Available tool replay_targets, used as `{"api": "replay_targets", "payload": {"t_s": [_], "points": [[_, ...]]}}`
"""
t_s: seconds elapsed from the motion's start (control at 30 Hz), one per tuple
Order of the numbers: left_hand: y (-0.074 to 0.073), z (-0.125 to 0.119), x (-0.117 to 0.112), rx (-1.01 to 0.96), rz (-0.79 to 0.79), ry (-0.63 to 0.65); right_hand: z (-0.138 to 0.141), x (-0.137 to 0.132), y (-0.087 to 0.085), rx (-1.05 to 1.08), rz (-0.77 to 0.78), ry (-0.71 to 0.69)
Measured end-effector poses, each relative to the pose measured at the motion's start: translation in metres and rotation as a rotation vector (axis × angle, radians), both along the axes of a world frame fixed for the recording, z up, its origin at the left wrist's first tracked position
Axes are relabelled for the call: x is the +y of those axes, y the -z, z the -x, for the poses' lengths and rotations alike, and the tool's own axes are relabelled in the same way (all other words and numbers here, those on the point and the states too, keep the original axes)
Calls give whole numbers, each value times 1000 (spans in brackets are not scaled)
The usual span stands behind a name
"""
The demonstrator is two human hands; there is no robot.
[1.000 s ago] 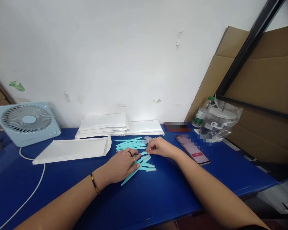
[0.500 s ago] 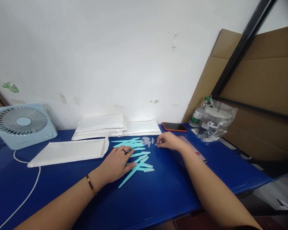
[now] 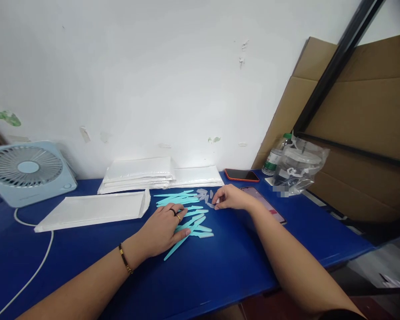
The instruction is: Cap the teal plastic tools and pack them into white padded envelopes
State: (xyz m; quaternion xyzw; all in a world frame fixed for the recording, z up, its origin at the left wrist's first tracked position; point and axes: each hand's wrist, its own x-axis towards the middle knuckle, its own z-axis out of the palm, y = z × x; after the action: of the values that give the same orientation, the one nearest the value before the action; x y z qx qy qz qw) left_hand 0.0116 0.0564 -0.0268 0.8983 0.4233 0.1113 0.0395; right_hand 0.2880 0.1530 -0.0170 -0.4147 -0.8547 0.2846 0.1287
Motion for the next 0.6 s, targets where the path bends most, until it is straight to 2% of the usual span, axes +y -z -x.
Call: {"api": "replay_targets", "payload": {"t_s": [0.27,0.4,0.6], "points": [[-5,-5,-2,-3,55,55,27,-9,7,73,-89,-106],[-7,-7,-3,13,85,64,30,-11,6,67,-119,-149],[-4,-3,-2,-13,1,-48,17,0,7,30,-357,-28]]}}
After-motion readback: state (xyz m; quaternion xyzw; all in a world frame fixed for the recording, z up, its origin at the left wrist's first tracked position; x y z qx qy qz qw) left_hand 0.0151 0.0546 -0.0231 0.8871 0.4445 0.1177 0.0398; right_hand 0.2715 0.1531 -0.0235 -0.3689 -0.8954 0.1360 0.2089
